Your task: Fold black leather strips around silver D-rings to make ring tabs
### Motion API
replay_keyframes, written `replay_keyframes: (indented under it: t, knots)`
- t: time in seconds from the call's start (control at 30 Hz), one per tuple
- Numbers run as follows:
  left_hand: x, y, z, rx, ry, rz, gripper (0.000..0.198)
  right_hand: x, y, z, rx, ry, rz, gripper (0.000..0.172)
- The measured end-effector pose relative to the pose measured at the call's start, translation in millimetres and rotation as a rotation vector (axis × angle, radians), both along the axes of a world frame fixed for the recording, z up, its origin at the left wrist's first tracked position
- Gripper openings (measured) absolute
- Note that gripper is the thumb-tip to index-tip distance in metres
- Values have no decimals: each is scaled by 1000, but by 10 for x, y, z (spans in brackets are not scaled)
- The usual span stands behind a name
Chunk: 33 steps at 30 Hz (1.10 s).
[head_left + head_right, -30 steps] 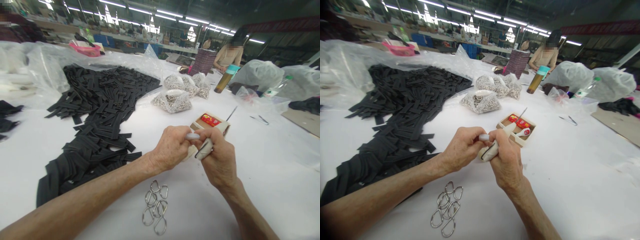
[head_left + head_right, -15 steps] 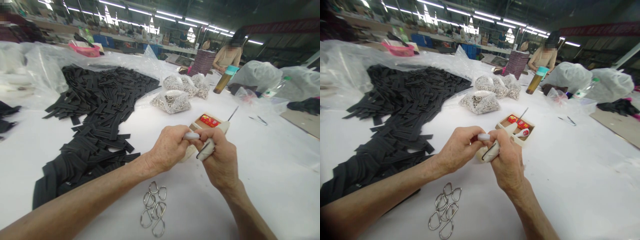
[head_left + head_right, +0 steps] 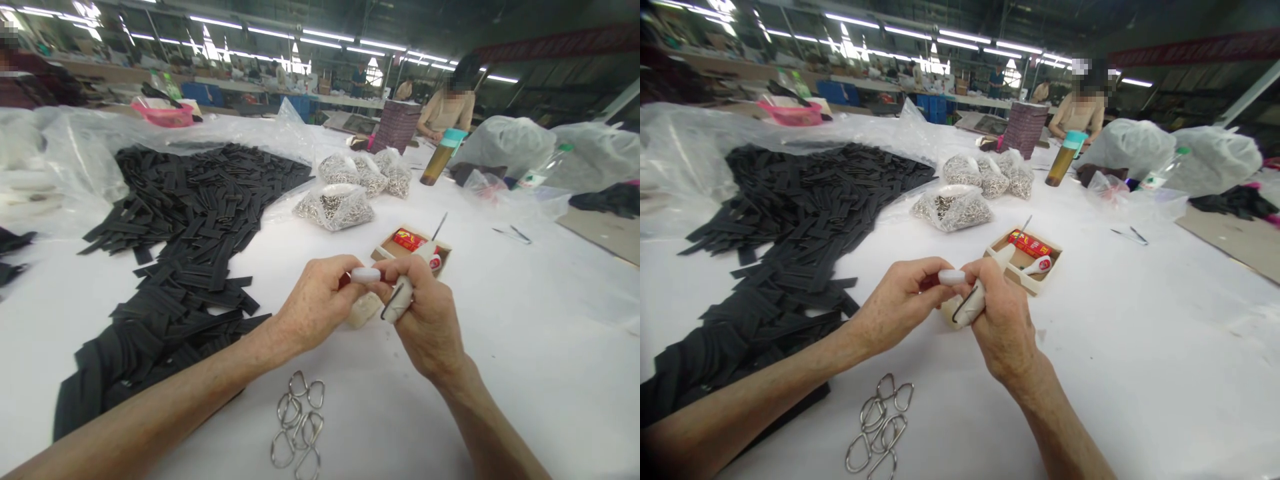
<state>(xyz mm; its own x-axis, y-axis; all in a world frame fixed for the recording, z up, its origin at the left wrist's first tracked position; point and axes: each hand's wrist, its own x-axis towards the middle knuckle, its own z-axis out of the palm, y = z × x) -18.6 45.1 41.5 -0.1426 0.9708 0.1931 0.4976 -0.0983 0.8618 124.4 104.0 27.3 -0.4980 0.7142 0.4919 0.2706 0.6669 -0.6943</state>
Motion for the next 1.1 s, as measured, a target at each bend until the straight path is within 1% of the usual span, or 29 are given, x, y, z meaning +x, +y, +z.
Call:
replay_keyframes:
  t: [0.17, 0.37, 0.53, 0.63, 0.7, 0.8, 0.87, 0.93, 1.0, 1.1]
  knots:
    - [-28, 24, -5, -65, -206, 32, 7, 9, 20, 12, -28, 17, -25, 12]
    - [-70, 48, 6, -150, -380, 86, 7, 14, 79, 23, -41, 58, -64, 11]
    - [-145, 50, -16, -120, -472, 88, 7, 34, 126, 50, -55, 90, -90, 9]
    - [-197, 69, -41, -91, -608, 89, 10, 81, 182, 104, -57, 127, -134, 7]
    - [-216, 92, -49, -106, -725, 140, 15, 142, 248, 140, -76, 141, -193, 7]
    - [-224, 125, -49, -146, -886, 256, 25, 283, 387, 164, -136, 62, -306, 4]
    - [-229, 140, -49, -170, -972, 293, 29, 400, 474, 159, -162, -26, -351, 5]
    - [-239, 152, -52, -196, -1036, 302, 31, 519, 523, 155, -172, -97, -359, 9]
    - [-254, 164, -55, -219, -1078, 322, 31, 626, 519, 157, -176, -166, -356, 13]
    - [-270, 185, -51, -248, -1113, 374, 27, 744, 445, 140, -195, -280, -372, 20]
